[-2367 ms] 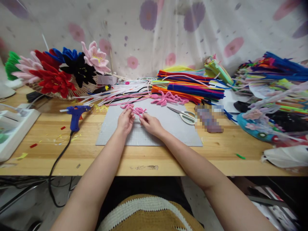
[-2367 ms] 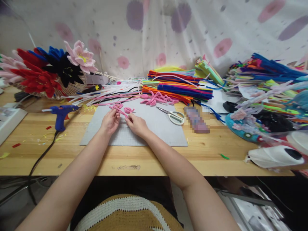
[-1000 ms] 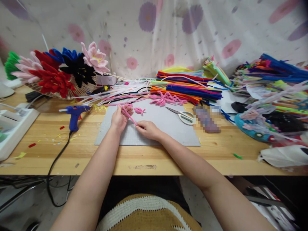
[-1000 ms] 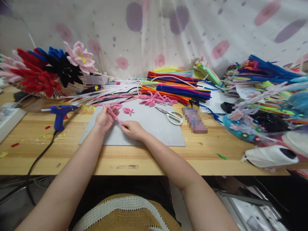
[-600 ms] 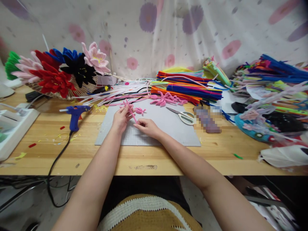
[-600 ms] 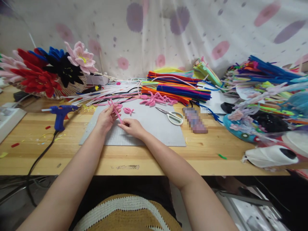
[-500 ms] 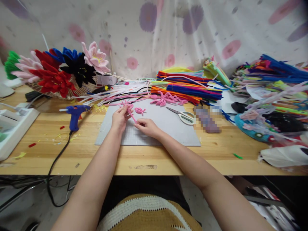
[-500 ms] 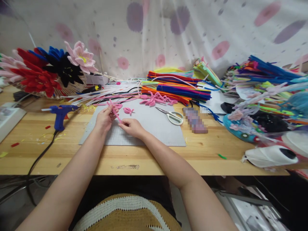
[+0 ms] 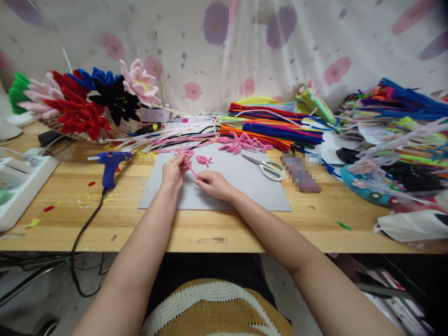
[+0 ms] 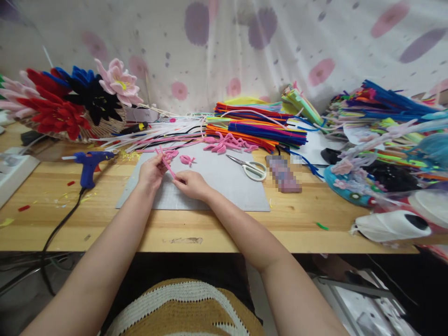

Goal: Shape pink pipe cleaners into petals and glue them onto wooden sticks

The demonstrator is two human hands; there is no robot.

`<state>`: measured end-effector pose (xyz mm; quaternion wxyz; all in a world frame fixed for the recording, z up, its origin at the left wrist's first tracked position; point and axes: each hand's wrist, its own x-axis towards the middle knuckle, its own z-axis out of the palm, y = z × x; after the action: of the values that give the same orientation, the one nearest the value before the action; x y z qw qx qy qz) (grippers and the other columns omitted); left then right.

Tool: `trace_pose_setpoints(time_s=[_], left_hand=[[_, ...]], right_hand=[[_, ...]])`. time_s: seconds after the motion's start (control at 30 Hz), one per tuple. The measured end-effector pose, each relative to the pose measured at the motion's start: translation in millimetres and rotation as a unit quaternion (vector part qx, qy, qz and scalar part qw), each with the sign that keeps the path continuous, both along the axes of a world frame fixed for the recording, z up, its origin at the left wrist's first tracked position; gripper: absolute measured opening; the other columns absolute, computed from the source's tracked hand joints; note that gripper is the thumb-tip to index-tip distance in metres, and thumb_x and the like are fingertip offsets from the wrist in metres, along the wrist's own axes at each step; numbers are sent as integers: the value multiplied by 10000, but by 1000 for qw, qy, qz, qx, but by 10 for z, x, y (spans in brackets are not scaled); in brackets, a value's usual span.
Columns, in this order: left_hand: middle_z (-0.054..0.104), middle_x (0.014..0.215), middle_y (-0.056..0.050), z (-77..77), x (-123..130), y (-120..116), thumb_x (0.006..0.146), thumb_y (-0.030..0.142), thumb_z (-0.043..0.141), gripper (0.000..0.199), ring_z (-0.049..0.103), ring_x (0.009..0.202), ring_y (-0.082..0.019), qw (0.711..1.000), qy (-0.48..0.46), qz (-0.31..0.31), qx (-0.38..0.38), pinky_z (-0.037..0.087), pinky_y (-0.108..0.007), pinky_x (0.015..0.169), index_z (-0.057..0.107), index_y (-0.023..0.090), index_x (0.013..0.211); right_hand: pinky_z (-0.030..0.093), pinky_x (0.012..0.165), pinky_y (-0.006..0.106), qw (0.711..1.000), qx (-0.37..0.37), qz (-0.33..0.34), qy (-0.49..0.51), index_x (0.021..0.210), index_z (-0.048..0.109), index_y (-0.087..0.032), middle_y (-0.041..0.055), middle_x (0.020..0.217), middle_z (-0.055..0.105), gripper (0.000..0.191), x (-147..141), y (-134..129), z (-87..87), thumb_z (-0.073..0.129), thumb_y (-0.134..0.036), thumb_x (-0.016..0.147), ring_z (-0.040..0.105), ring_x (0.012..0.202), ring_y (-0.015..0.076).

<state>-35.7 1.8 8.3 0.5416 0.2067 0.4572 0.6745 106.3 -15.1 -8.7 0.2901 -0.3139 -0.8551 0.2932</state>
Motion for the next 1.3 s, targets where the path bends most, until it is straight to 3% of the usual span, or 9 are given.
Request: trace_pose_setpoints(time_s=[0.13, 0.27, 0.47, 0.63, 0.97, 1.07, 1.17, 1.23, 1.3], left_hand=[[685, 886, -89, 25, -32, -17, 783, 261, 576, 159, 646, 675, -124, 994, 34, -101, 11, 483, -205, 552, 646, 129, 836], [681, 894, -107, 15, -73, -29, 701, 363, 661, 293, 654, 718, -150, 987, 80, -136, 36, 500, -240, 612, 651, 124, 870], [663, 668, -69, -43, -67, -32, 572, 295, 746, 250, 629, 617, -144, 986, 136, -88, 29, 489, -258, 607, 652, 94, 686], [639, 588, -45, 5, -37, -53, 624, 175, 683, 99, 609, 549, -123, 996, 87, -22, -5, 476, -248, 598, 639, 88, 642], [631, 592, -21, -23, -9, -19, 729, 116, 600, 72, 600, 552, -82, 1000, 3, 2, -25, 478, -202, 626, 620, 100, 661], [655, 679, -33, -33, 3, -33, 727, 207, 642, 95, 622, 619, -91, 999, 4, -45, -27, 476, -191, 606, 628, 114, 734], [674, 755, -66, -19, 30, -85, 720, 307, 653, 199, 634, 663, -115, 988, 27, -149, -22, 479, -199, 584, 640, 116, 773], [678, 755, -74, -5, 52, -124, 689, 281, 677, 193, 623, 624, -110, 979, 47, -195, -21, 471, -196, 557, 646, 105, 762], [672, 709, -62, 3, 66, -150, 638, 228, 705, 170, 602, 569, -97, 977, 68, -203, -19, 455, -186, 523, 644, 101, 735]], right_hand=[[263, 589, 228, 996, 47, -59, -40, 575, 384, -173, -21, 583, 443, 244, 27, 7, -34, 433, -251, 801, 376, 582, 96], [271, 593, 227, 993, 47, -85, -71, 573, 438, -169, -9, 597, 489, 245, 28, 24, -62, 443, -253, 804, 397, 591, 100], [282, 602, 224, 991, 61, -81, -92, 583, 468, -164, -4, 611, 510, 231, 8, 10, -55, 452, -235, 802, 423, 615, 103], [283, 610, 228, 991, 94, -51, -86, 561, 417, -166, 0, 603, 488, 242, -23, 6, -34, 437, -204, 799, 413, 621, 107], [301, 625, 235, 988, 120, -38, -92, 579, 409, -172, 4, 618, 490, 244, -37, -2, -41, 438, -208, 819, 414, 635, 115], [307, 630, 245, 986, 124, -78, -83, 621, 456, -175, 16, 651, 524, 236, -37, -34, -90, 432, -252, 843, 434, 663, 129], [316, 635, 251, 983, 118, -130, -53, 638, 478, -179, 24, 674, 541, 255, -45, -46, -133, 414, -288, 859, 453, 679, 136], [316, 628, 253, 982, 108, -153, -33, 633, 479, -179, 22, 674, 540, 263, -50, -44, -144, 412, -297, 859, 457, 674, 135], [313, 611, 250, 985, 87, -149, -22, 618, 474, -180, 15, 661, 532, 268, -45, -37, -138, 433, -312, 847, 456, 658, 129]])
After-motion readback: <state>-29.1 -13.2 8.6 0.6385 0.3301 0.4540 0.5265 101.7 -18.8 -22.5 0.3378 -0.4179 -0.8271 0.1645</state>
